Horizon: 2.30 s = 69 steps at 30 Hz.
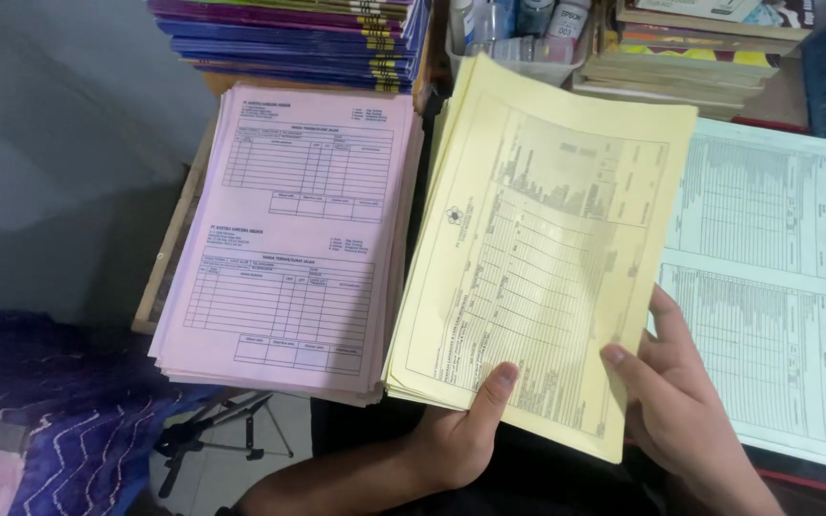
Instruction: Sorting and organizing stacks of colored forms on a desk
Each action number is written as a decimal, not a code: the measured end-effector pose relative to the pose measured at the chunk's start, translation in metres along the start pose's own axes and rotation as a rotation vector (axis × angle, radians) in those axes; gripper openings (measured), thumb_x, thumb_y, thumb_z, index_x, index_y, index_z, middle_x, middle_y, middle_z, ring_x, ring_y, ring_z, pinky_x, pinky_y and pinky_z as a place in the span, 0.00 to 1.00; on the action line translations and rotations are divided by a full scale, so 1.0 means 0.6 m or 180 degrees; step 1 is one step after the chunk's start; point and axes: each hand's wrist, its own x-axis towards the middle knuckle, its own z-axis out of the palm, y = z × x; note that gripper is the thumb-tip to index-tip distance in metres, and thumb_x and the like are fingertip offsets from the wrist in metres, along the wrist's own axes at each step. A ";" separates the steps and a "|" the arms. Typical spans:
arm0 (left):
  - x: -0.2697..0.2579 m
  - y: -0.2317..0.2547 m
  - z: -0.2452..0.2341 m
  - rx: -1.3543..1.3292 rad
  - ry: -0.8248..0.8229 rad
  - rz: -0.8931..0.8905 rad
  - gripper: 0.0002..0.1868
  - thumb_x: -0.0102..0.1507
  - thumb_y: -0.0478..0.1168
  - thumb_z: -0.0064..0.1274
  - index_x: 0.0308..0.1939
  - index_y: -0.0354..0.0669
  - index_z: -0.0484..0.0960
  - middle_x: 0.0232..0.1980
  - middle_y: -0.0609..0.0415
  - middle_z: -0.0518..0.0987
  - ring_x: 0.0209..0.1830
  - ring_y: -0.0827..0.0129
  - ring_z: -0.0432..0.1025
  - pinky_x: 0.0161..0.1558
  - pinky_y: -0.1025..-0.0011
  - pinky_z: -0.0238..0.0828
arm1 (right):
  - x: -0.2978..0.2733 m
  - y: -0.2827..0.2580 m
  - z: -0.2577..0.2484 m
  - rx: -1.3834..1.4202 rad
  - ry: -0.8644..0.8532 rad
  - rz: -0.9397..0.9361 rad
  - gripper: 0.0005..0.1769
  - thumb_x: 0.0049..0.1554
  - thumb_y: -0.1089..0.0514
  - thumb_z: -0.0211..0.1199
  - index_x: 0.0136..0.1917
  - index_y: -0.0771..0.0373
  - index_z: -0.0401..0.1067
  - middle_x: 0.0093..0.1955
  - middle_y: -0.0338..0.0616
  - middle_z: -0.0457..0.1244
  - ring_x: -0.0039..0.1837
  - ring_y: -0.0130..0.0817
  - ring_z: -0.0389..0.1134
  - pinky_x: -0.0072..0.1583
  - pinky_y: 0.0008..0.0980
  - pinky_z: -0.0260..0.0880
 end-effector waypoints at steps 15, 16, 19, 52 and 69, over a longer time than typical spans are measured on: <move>0.032 -0.027 0.006 -0.0329 0.0228 0.0266 0.31 0.66 0.55 0.44 0.67 0.43 0.76 0.76 0.54 0.70 0.78 0.69 0.61 0.78 0.71 0.41 | 0.042 -0.020 0.008 0.0131 -0.0163 0.0361 0.41 0.58 0.70 0.46 0.82 0.53 0.51 0.67 0.59 0.66 0.62 0.55 0.69 0.59 0.53 0.71; 0.036 -0.039 0.005 -0.0372 0.0194 0.0708 0.29 0.68 0.51 0.45 0.69 0.39 0.72 0.77 0.49 0.67 0.80 0.62 0.58 0.78 0.67 0.41 | 0.041 -0.025 0.013 0.0170 -0.0082 0.0497 0.40 0.58 0.71 0.46 0.82 0.53 0.52 0.69 0.59 0.65 0.64 0.55 0.68 0.61 0.53 0.70; 0.037 -0.040 0.001 -0.0516 0.0087 0.0666 0.26 0.68 0.49 0.47 0.66 0.39 0.75 0.75 0.48 0.70 0.78 0.62 0.62 0.78 0.67 0.47 | 0.044 -0.021 0.011 0.0230 -0.0150 0.0400 0.41 0.57 0.71 0.45 0.83 0.54 0.51 0.71 0.60 0.64 0.67 0.54 0.68 0.64 0.52 0.70; -0.012 0.033 -0.116 -0.1872 -0.1077 0.1667 0.61 0.66 0.64 0.63 0.81 0.36 0.37 0.78 0.42 0.57 0.74 0.54 0.61 0.69 0.53 0.67 | -0.014 -0.024 -0.043 -0.0152 0.0101 -0.0861 0.39 0.56 0.71 0.49 0.79 0.56 0.48 0.65 0.61 0.63 0.59 0.52 0.70 0.61 0.51 0.74; 0.039 0.158 -0.084 0.0333 0.0786 0.2962 0.24 0.70 0.45 0.51 0.64 0.36 0.61 0.58 0.48 0.70 0.62 0.60 0.66 0.67 0.62 0.67 | 0.016 -0.045 -0.016 -0.1249 -0.0646 -0.3569 0.31 0.69 0.71 0.47 0.80 0.62 0.42 0.78 0.57 0.47 0.82 0.49 0.49 0.84 0.50 0.55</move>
